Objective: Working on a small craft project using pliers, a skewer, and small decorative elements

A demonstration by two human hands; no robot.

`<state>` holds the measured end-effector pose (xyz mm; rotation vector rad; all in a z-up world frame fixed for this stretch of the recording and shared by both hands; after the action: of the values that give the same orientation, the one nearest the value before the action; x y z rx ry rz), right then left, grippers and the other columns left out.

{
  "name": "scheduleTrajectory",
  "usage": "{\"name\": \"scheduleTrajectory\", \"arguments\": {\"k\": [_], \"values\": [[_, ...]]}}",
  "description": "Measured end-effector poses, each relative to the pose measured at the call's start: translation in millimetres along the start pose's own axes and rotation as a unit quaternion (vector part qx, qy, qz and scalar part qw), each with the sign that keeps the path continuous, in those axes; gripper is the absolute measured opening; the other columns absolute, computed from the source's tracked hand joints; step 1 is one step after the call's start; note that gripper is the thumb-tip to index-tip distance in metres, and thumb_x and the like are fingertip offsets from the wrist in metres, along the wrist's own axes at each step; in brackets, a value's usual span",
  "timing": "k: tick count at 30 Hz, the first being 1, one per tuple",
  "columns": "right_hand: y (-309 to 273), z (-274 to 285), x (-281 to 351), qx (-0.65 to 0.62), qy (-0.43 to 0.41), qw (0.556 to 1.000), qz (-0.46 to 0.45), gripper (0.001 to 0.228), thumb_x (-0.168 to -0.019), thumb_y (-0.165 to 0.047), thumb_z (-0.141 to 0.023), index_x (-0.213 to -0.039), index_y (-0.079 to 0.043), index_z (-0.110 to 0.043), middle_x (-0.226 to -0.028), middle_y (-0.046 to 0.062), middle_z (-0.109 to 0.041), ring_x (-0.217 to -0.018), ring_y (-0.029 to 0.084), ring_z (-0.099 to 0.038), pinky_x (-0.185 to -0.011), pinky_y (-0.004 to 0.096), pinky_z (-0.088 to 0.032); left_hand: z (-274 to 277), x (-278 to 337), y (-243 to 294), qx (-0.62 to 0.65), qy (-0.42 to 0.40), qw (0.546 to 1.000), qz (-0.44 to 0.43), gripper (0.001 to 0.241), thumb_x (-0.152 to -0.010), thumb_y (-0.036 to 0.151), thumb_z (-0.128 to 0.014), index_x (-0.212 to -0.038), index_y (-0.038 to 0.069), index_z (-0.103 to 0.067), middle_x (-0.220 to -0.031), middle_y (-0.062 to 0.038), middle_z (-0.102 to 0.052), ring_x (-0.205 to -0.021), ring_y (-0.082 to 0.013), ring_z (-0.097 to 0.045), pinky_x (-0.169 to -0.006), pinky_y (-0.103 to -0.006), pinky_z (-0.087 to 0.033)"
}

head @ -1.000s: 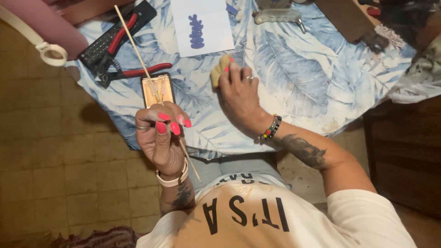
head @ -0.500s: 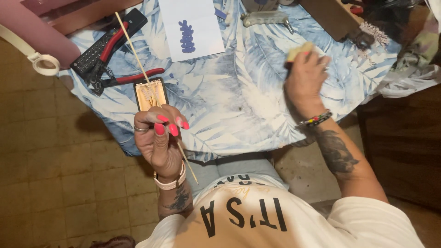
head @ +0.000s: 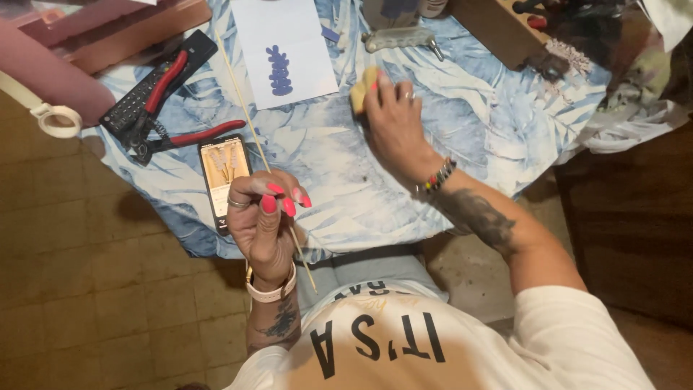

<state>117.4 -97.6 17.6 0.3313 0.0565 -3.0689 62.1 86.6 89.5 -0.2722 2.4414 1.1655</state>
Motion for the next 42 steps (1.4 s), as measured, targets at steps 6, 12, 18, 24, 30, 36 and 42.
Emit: {"name": "scheduleTrajectory", "arguments": {"k": [6,12,18,24,30,36,42], "values": [[93,-31,8,0.254,0.135,0.947,-0.145,0.019,-0.075,-0.013,-0.046,-0.091,-0.008,-0.054,-0.094,0.013,-0.052,-0.084,0.035,-0.045,-0.040,0.041,-0.044,0,3,-3,-0.021,-0.006,1.000,0.013,0.007,-0.086,0.014,-0.048,-0.083,0.009,-0.044,-0.063,-0.002,-0.043,-0.063,-0.0168,-0.043,-0.056,-0.0256,-0.040],[157,-21,48,0.134,-0.043,0.955,-0.262,0.030,-0.067,-0.004,-0.053,-0.096,0.002,-0.047,-0.096,0.022,-0.043,-0.088,0.039,-0.036,-0.055,0.051,-0.048,2,3,-6,-0.018,0.005,1.000,0.023,0.011,-0.085,0.016,-0.050,-0.081,0.008,-0.045,-0.062,-0.002,-0.042,-0.062,-0.0166,-0.043,-0.053,-0.0255,-0.040],[-33,30,101,-0.024,0.194,0.968,0.155,0.007,-0.066,-0.003,-0.055,-0.071,-0.001,-0.051,-0.067,0.019,-0.048,-0.058,0.035,-0.048,-0.056,0.044,-0.040,7,4,-24,0.043,-0.003,0.999,-0.005,0.013,-0.084,0.011,-0.046,-0.082,0.000,-0.040,-0.059,-0.010,-0.040,-0.060,-0.0203,-0.045,-0.056,-0.0290,-0.046],[-40,7,123,-0.076,0.180,0.964,0.181,0.007,-0.071,-0.013,-0.056,-0.075,-0.008,-0.054,-0.088,0.014,-0.056,-0.066,0.031,-0.049,-0.061,0.038,-0.038,-9,-2,-24,0.009,-0.038,0.999,0.001,0.014,-0.084,0.010,-0.045,-0.079,-0.001,-0.040,-0.060,-0.014,-0.044,-0.060,-0.0215,-0.047,-0.056,-0.0277,-0.045],[76,52,92,0.056,0.193,0.978,0.048,0.016,-0.070,-0.013,-0.064,-0.077,-0.008,-0.051,-0.100,0.012,-0.060,-0.076,0.028,-0.049,-0.073,0.038,-0.032,-9,0,-35,0.000,-0.027,0.999,0.019,0.013,-0.085,0.010,-0.045,-0.082,-0.001,-0.040,-0.062,-0.014,-0.043,-0.060,-0.0200,-0.045,-0.060,-0.0290,-0.045],[194,27,99,0.162,0.189,0.968,0.012,0.020,-0.069,-0.012,-0.066,-0.082,-0.006,-0.052,-0.104,0.014,-0.060,-0.083,0.029,-0.052,-0.076,0.039,-0.031,-12,3,-39,-0.009,-0.021,0.999,0.032,0.012,-0.085,0.009,-0.046,-0.082,-0.001,-0.040,-0.061,-0.014,-0.043,-0.060,-0.0206,-0.046,-0.061,-0.0292,-0.045],[199,46,95,0.181,0.176,0.967,0.046,0.031,-0.056,-0.008,-0.067,-0.083,-0.005,-0.052,-0.106,0.016,-0.061,-0.081,0.029,-0.052,-0.078,0.038,-0.032,-14,4,-44,-0.018,-0.025,0.999,0.038,0.013,-0.085,0.010,-0.046,-0.082,-0.001,-0.041,-0.061,-0.014,-0.044,-0.060,-0.0208,-0.047,-0.061,-0.0284,-0.045]]}}
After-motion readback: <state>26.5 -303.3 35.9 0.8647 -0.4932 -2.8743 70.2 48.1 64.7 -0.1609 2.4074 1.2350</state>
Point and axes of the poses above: each hand's wrist, its own x-axis away from the middle knuckle, its own z-axis out of the back of the hand, y = z × x, the point moved 10 cm from there along -x, towards the middle knuckle
